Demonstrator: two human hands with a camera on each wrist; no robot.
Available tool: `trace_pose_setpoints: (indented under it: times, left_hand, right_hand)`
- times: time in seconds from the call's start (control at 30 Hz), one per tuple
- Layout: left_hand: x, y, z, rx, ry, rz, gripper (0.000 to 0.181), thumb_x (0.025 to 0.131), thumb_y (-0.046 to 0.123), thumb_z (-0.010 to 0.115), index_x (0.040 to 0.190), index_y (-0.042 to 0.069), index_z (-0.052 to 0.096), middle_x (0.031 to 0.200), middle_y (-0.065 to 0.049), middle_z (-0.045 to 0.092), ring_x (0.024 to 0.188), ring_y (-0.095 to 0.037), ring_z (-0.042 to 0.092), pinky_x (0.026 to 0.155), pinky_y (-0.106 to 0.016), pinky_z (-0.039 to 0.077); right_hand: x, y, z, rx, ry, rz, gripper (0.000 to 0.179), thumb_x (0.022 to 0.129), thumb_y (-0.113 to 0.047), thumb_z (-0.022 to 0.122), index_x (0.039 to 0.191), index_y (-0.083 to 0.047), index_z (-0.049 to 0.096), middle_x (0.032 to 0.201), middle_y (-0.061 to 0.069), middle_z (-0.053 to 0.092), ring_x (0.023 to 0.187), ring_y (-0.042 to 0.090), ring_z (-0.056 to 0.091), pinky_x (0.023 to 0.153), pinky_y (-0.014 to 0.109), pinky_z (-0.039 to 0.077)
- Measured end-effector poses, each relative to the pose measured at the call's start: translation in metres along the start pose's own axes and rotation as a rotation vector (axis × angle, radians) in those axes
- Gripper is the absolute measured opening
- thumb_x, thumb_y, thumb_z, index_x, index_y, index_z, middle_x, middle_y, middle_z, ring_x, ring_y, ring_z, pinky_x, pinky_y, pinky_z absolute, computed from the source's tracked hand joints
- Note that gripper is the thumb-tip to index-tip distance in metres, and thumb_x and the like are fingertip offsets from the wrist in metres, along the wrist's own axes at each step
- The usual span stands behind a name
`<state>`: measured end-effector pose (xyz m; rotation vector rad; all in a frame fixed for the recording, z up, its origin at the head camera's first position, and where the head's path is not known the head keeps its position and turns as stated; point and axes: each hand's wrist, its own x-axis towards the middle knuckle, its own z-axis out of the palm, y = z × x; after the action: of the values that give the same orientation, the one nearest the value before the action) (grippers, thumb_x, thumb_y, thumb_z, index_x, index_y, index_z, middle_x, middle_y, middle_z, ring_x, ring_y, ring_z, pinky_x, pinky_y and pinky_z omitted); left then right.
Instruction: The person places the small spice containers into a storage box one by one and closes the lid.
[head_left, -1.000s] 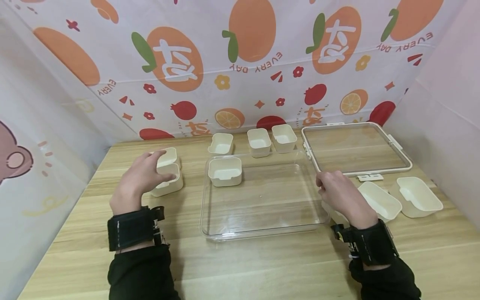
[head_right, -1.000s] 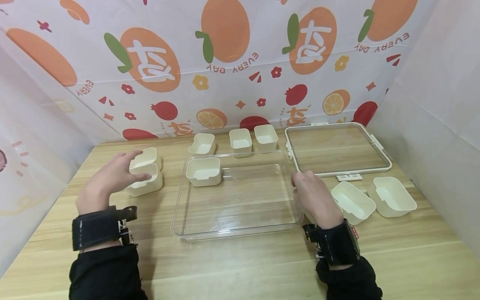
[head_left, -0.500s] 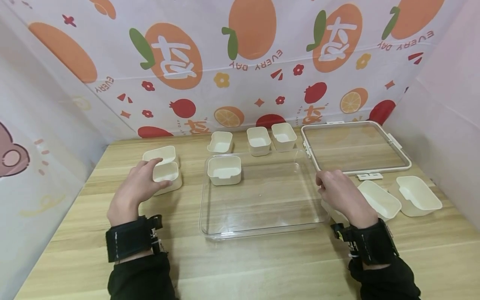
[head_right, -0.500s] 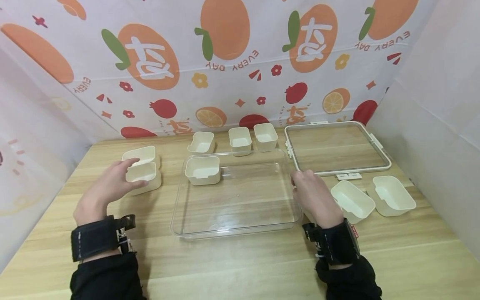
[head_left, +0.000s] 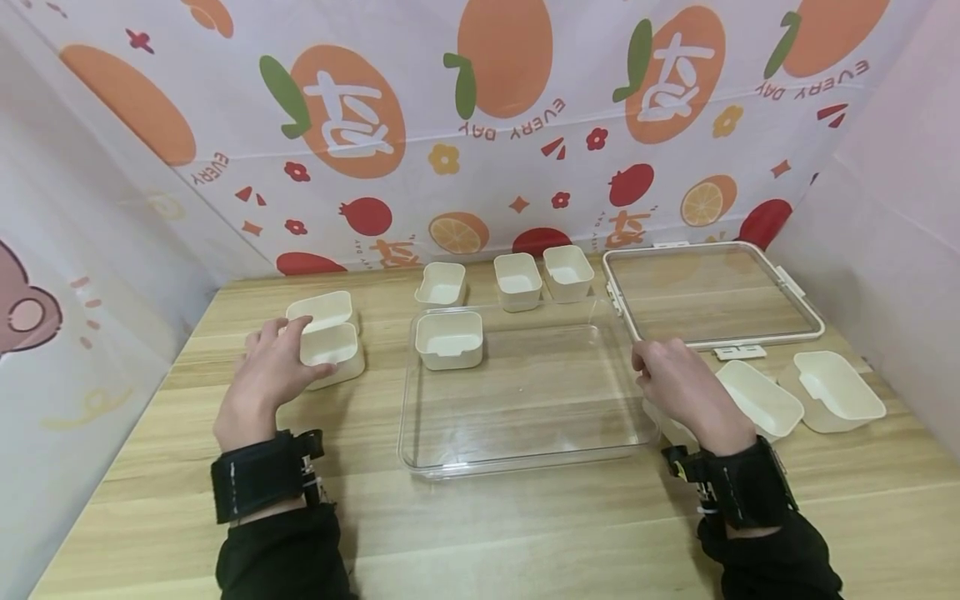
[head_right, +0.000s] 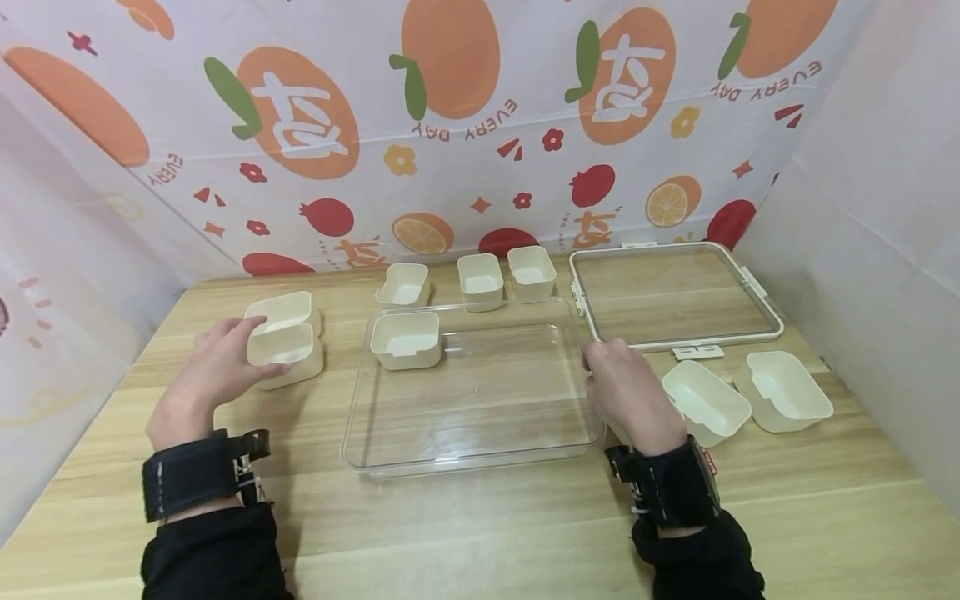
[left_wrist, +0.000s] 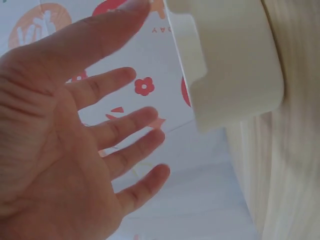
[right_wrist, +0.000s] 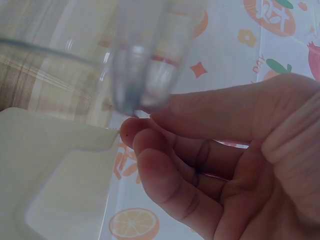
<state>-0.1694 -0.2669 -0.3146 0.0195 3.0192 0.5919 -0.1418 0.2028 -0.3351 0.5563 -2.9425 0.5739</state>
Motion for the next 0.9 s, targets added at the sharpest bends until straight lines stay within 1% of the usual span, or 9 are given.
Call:
trace_pose_setpoints:
  times: [0.1,0.2,0.27,0.4,0.5,0.67,0.77,0.9]
  left_hand:
    - [0.001,-0.003,0.001,-0.003,-0.019,-0.034,0.084,0.089,0.026,0.076,0.149,-0.009,0.028,0.147,-0.043,0.020,0.131,-0.064,0.018,0.101,-0.076,0.017]
    - [0.002,-0.007,0.003,-0.004,-0.057,-0.060,0.087,0.089,0.028,0.075,0.149,-0.011,0.024,0.146,-0.043,0.021,0.131,-0.063,0.021,0.099,-0.075,0.019]
    - [0.003,-0.010,0.005,-0.007,-0.085,-0.068,0.089,0.090,0.028,0.074,0.149,-0.012,0.021,0.146,-0.043,0.021,0.132,-0.062,0.022,0.098,-0.076,0.021]
    - [0.003,-0.015,0.008,-0.038,-0.114,-0.068,0.091,0.090,0.027,0.073,0.151,-0.014,0.017,0.149,-0.043,0.020,0.136,-0.060,0.021,0.098,-0.079,0.017]
    - [0.003,-0.017,0.008,-0.048,-0.115,-0.069,0.091,0.090,0.025,0.072,0.152,-0.014,0.016,0.150,-0.044,0.019,0.138,-0.059,0.019,0.099,-0.079,0.015]
    - [0.003,-0.020,0.007,-0.057,-0.112,-0.067,0.089,0.090,0.020,0.071,0.152,-0.014,0.017,0.150,-0.043,0.019,0.138,-0.059,0.019,0.100,-0.077,0.017]
    - [0.004,-0.021,0.007,-0.054,-0.092,-0.041,0.083,0.089,0.014,0.070,0.151,-0.013,0.021,0.149,-0.043,0.023,0.137,-0.058,0.024,0.102,-0.076,0.021]
    - [0.007,-0.021,0.006,-0.035,-0.062,0.000,0.077,0.088,0.008,0.070,0.149,-0.012,0.028,0.145,-0.043,0.031,0.134,-0.057,0.031,0.105,-0.070,0.028]
  right_hand:
    - [0.000,0.000,-0.001,0.004,-0.001,0.004,0.010,0.078,0.014,0.067,0.083,0.006,0.066,0.077,0.015,0.066,0.071,0.028,0.065,0.062,0.042,0.054]
    - [0.001,0.000,-0.002,0.000,0.000,0.008,0.010,0.078,0.015,0.066,0.083,0.006,0.066,0.076,0.013,0.065,0.070,0.027,0.064,0.062,0.041,0.054]
    - [0.001,-0.001,-0.002,-0.003,0.001,0.008,0.010,0.078,0.015,0.066,0.083,0.006,0.066,0.076,0.013,0.065,0.070,0.026,0.064,0.062,0.041,0.054]
    - [0.001,-0.001,-0.002,-0.004,0.008,0.004,0.010,0.078,0.015,0.066,0.084,0.006,0.067,0.077,0.015,0.066,0.071,0.027,0.065,0.062,0.041,0.054]
    - [0.001,-0.002,-0.001,-0.003,0.007,0.004,0.010,0.078,0.015,0.067,0.084,0.006,0.067,0.077,0.015,0.066,0.071,0.027,0.065,0.062,0.041,0.054]
    - [0.001,-0.003,0.000,-0.001,0.005,-0.003,0.011,0.077,0.015,0.067,0.082,0.006,0.066,0.076,0.013,0.065,0.070,0.025,0.064,0.060,0.040,0.054]
    - [0.000,-0.003,0.001,-0.005,0.007,-0.002,0.011,0.077,0.015,0.068,0.082,0.005,0.066,0.075,0.012,0.065,0.069,0.025,0.063,0.061,0.041,0.053]
    - [0.001,-0.003,0.000,-0.013,0.010,-0.001,0.012,0.077,0.015,0.068,0.081,0.004,0.065,0.075,0.011,0.064,0.069,0.025,0.062,0.061,0.041,0.053]
